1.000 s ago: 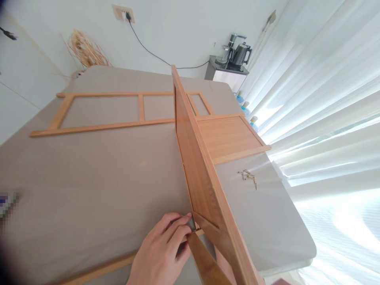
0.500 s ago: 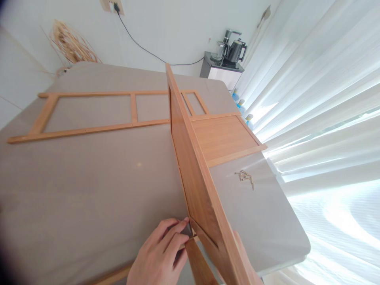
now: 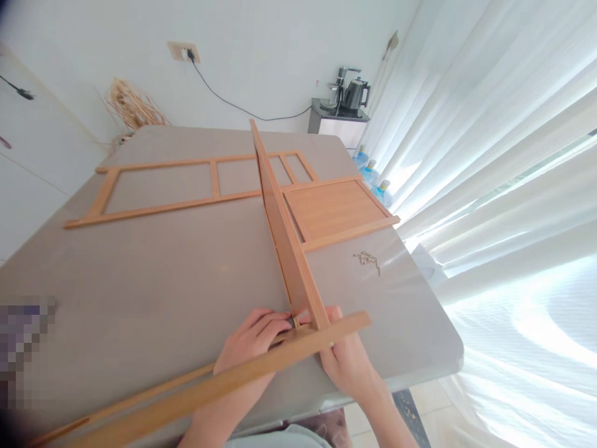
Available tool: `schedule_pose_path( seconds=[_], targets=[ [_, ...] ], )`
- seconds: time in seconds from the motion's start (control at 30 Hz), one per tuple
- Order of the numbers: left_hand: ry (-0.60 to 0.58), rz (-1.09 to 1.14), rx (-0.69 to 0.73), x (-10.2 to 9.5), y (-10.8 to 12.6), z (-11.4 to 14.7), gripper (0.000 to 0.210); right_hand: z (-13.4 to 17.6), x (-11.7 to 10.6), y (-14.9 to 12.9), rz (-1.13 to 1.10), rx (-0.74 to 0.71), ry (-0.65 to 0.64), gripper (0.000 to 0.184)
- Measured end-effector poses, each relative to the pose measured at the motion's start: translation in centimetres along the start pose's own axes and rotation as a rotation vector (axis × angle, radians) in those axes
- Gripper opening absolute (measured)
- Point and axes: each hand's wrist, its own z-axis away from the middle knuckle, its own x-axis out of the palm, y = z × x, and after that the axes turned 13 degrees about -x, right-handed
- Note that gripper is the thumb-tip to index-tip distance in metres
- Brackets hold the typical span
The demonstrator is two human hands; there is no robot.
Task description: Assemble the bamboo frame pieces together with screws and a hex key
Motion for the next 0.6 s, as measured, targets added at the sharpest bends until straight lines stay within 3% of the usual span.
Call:
schedule_pose_path(
  seconds=[0.03, 0.3, 0.6],
  targets=[
    [0.003, -0.017, -0.003, -0.1, 0.1, 0.1, 0.015, -0.1, -0.2, -0.2, -0.032, -0.01, -0.029, 0.029],
    [-0.004, -0.119, -0.01, -0.6, 1.4, 0.8, 0.014, 0.7, -0.8, -1.0, 0.123, 0.048, 0.209, 0.023],
    [-0.063, -0.088, 0.014, -1.3, 1.8, 1.1, 0.023, 4.4, 0.7, -3.8, 0.276, -0.019, 0.162, 0.015]
  ],
)
